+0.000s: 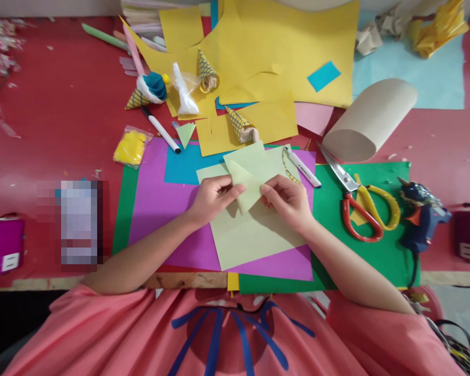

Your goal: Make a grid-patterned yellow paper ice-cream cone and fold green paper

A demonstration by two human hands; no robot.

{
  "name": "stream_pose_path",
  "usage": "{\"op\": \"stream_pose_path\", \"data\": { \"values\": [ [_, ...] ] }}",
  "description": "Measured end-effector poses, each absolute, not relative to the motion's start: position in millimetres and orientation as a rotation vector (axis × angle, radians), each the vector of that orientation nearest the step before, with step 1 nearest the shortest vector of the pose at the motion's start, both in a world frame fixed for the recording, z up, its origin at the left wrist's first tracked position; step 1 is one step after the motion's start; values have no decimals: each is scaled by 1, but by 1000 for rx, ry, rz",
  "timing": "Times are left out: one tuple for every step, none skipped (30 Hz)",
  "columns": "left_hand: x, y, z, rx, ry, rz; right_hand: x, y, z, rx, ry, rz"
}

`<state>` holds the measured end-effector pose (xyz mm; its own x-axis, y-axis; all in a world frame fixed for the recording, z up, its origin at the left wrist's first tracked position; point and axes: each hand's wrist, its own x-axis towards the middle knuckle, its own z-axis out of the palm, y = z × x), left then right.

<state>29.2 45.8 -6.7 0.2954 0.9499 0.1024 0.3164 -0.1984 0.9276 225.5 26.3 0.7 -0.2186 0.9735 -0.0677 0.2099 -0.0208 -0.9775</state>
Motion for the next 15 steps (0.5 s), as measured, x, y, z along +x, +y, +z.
{"op": "stream_pose_path", "data": {
  "values": [
    [29, 46, -7, 1686, 1159, 921, 225, 27, 1, -1284, -1515, 1310],
    [29, 46, -7, 1676, 1157, 921, 226, 27, 1, -1286, -1518, 1314],
    [29, 47, -7, 1670, 1154, 921, 226, 27, 1, -1288, -1521, 1317],
    [29, 47, -7, 1664, 1151, 921, 226, 27, 1, -1288, -1522, 1322],
    [28, 47, -7, 1658, 1149, 921, 226, 27, 1, -1286, -1522, 1330],
    [28, 47, -8, 1655, 1149, 921, 226, 27, 1, -1284, -1520, 1338],
    [28, 47, -8, 1653, 1150, 919, 226, 27, 1, -1282, -1514, 1343],
    [27, 47, -8, 1654, 1151, 913, 226, 26, 1, -1282, -1504, 1347],
    [27, 47, -7, 1659, 1151, 903, 226, 26, 1, -1281, -1486, 1351],
    [27, 47, -7, 1669, 1147, 890, 226, 26, 1, -1281, -1459, 1357],
    [27, 46, -7, 1684, 1141, 879, 226, 26, 1, -1280, -1425, 1364],
    [27, 46, -6, 1702, 1134, 869, 226, 26, 1, -1278, -1388, 1373],
    [27, 46, -6, 1720, 1128, 861, 226, 26, 1, -1275, -1353, 1383],
    [27, 46, -6, 1736, 1125, 856, 226, 26, 1, -1272, -1323, 1396],
    [27, 46, -5, 1748, 1129, 856, 226, 26, 1, -1270, -1301, 1407]
  ]
}}
